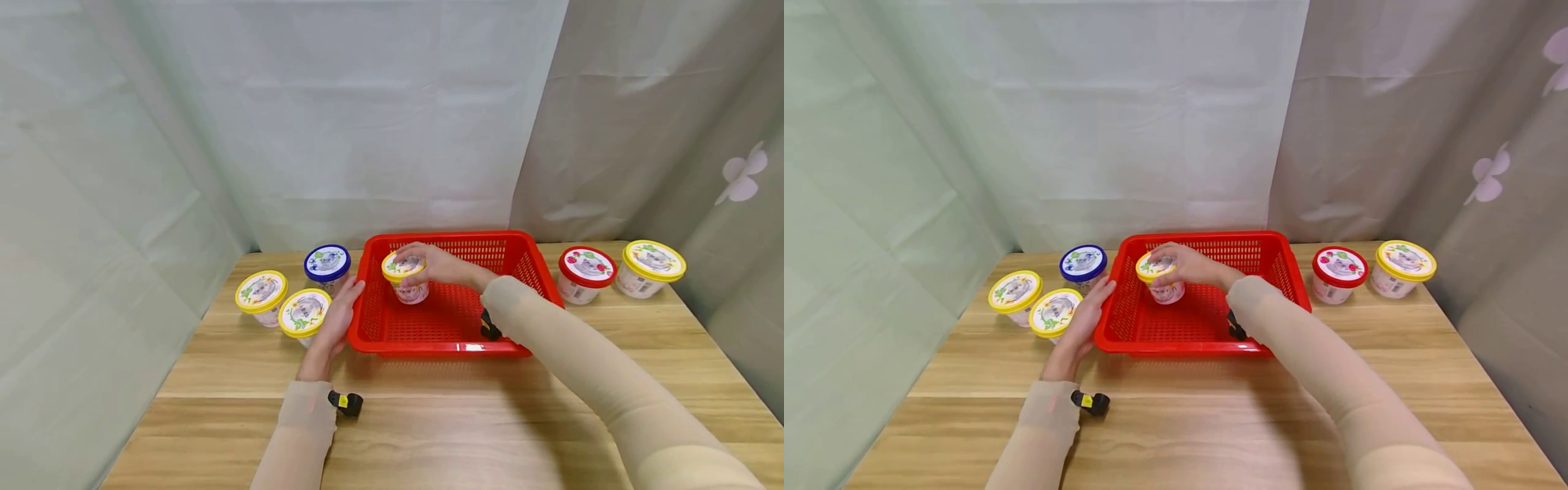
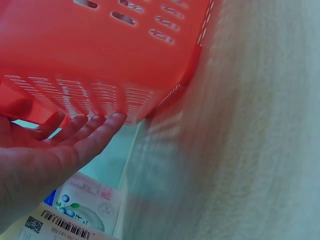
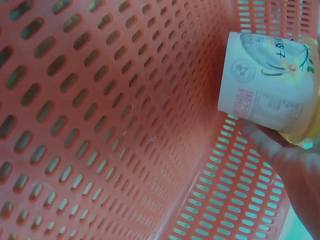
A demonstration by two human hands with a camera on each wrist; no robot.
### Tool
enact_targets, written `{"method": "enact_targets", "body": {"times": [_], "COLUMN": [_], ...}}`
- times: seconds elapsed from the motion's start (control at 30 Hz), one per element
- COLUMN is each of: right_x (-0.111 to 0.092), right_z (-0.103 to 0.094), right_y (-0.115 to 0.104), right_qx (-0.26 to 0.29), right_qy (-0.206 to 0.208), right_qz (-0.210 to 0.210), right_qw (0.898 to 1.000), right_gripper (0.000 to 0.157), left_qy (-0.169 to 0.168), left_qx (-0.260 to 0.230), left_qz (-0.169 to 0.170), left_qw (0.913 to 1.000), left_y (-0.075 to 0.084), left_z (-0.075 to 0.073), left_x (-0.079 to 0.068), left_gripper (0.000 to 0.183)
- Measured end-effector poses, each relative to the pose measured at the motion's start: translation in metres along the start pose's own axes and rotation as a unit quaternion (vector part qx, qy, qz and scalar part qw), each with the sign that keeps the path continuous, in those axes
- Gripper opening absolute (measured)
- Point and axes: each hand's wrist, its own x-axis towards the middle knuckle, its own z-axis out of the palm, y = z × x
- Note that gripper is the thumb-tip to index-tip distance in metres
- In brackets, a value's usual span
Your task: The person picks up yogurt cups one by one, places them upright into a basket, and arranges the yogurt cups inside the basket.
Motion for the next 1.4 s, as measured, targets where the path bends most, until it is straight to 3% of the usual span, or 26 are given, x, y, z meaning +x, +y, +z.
{"method": "enact_targets", "body": {"times": [0.27, 0.67, 1.03, 1.4], "right_x": [-0.0033, 0.0005, -0.0031, -0.0029], "right_z": [-0.0049, -0.0016, -0.0019, -0.0029], "right_y": [0.004, 0.0065, 0.0047, -0.0007], "right_qx": [0.024, 0.032, 0.023, 0.01], "right_qy": [-0.012, -0.021, -0.034, -0.032], "right_qz": [0.009, -0.014, 0.016, 0.01], "right_qw": [1.0, 0.999, 0.999, 0.999], "right_gripper": [0.049, 0.051, 0.052, 0.056], "left_qy": [0.011, -0.004, 0.001, 0.003], "left_qx": [0.011, 0.013, 0.026, 0.023], "left_qz": [-0.003, -0.001, -0.004, 0.001], "left_qw": [0.9999, 0.9999, 0.9997, 0.9997], "left_y": [0.0012, 0.0017, 0.0016, -0.0003], "left_z": [-0.0003, -0.0006, 0.0011, -0.0003], "left_x": [0.0015, 0.0025, 0.002, 0.0003], "left_gripper": [0.048, 0.047, 0.046, 0.048]}}
